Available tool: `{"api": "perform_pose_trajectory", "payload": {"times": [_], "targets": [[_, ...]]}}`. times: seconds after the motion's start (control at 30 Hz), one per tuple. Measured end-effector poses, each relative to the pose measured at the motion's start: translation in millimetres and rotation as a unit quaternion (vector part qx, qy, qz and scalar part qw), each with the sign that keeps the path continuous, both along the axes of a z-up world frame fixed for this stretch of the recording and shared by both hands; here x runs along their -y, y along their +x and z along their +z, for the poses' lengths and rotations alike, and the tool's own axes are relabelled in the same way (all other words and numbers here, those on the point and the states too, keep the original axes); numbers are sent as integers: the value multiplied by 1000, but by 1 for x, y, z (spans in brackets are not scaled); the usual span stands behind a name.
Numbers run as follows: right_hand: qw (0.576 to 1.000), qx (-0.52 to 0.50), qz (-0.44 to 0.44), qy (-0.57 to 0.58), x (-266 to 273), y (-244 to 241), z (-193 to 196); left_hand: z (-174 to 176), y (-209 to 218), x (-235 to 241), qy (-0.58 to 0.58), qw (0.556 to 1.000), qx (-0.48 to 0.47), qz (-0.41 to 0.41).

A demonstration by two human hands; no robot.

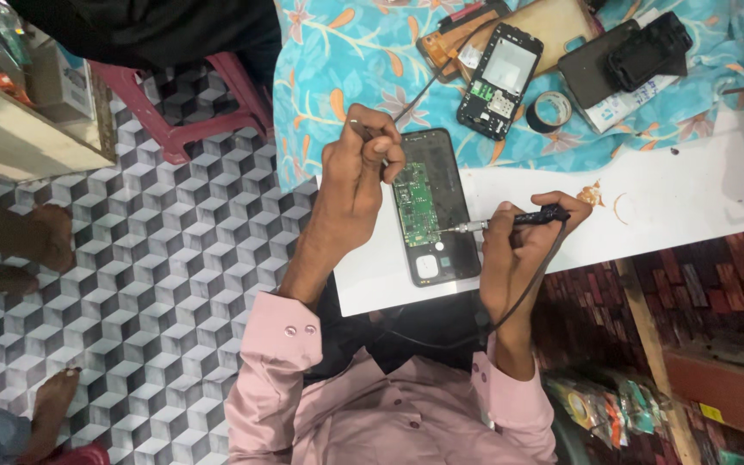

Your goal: The person uses a soldering iron and tweezers to work on a smartphone motherboard placed on a white table. They repeatedly apply heat and adjust components on the circuit board while other disassembled phone parts and tools remain nearby.

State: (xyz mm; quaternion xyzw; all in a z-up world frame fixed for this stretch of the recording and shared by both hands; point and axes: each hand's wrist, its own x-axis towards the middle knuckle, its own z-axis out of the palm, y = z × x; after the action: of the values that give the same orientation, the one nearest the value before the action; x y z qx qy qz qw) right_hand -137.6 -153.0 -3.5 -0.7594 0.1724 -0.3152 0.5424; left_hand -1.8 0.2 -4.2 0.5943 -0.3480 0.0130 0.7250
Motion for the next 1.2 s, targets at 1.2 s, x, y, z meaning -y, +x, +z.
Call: {"api": "perform_pose_trajectory", "payload": {"times": [1.2], "targets": [[998, 4, 27, 62, -6, 3, 8, 1, 0, 1, -28, 999, -17, -26]]}}
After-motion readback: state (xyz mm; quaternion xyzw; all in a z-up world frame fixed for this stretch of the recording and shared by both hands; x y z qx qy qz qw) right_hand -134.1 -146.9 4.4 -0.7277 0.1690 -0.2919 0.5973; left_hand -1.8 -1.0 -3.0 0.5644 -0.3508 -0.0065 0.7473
